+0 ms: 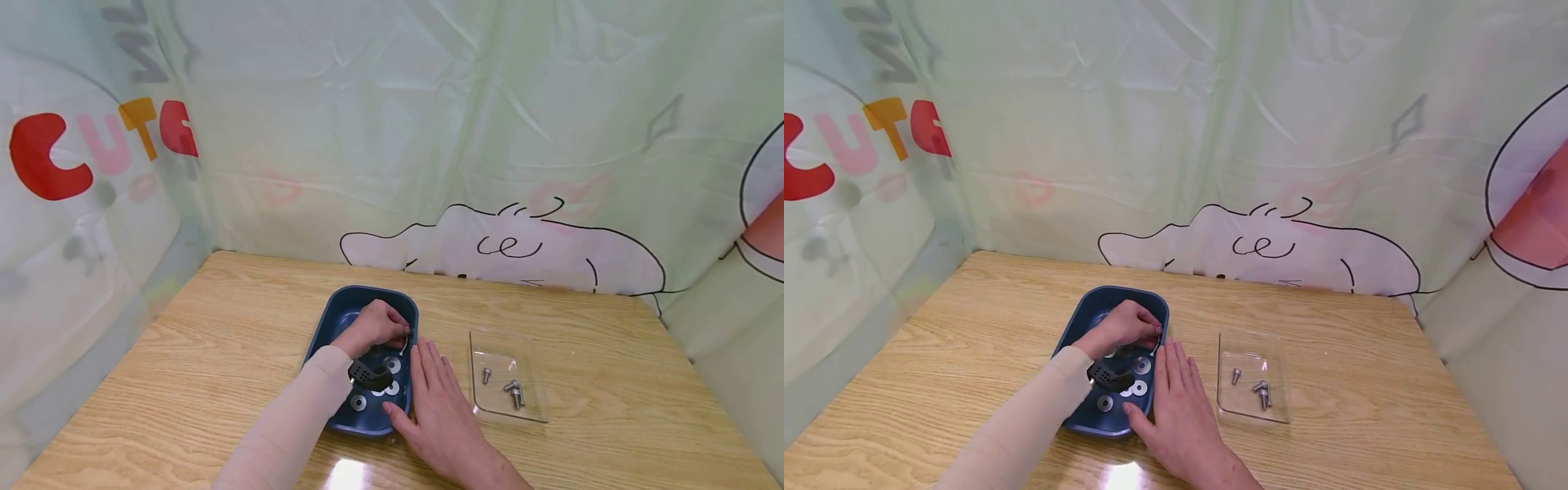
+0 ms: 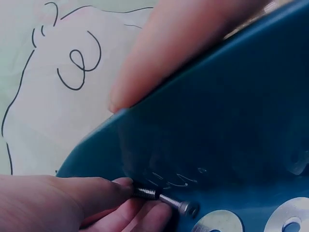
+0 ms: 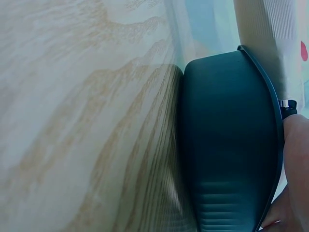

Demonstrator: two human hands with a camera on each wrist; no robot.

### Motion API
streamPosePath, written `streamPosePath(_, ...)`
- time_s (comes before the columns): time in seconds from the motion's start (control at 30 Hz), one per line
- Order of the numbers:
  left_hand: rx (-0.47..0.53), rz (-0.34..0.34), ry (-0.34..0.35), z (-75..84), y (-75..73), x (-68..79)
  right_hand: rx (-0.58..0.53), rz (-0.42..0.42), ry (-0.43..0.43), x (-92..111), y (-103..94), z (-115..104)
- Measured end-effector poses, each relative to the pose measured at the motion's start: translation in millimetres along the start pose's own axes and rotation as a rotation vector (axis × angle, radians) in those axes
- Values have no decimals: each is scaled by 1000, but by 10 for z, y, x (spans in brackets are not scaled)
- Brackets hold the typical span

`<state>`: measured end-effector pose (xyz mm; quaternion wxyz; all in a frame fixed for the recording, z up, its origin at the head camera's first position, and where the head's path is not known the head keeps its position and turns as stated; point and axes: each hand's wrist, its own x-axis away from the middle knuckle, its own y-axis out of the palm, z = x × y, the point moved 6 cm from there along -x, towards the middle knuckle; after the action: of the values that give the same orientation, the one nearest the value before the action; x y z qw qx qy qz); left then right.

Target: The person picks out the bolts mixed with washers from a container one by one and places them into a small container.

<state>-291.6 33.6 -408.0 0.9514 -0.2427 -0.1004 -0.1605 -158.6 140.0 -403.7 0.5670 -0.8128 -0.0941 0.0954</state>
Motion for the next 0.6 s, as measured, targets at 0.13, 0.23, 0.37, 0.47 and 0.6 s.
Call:
streamPosePath(0.13,6,-3,11,-2,-1,-11,-9,-9,6,-5,-5,0)
streamPosePath(0.23,20,-10,14,-8,-6,-13,-13,-17,12,-9,-5,1)
streamPosePath(0.37,44,-26,26,5,-18,2,-14,-28,20,-9,-1,3)
streamPosePath(0.47,57,-32,39,24,-35,20,-14,-36,26,-11,1,5)
streamPosePath(0.6,78,-28,51,36,-68,41,-14,-40,32,-18,-3,11)
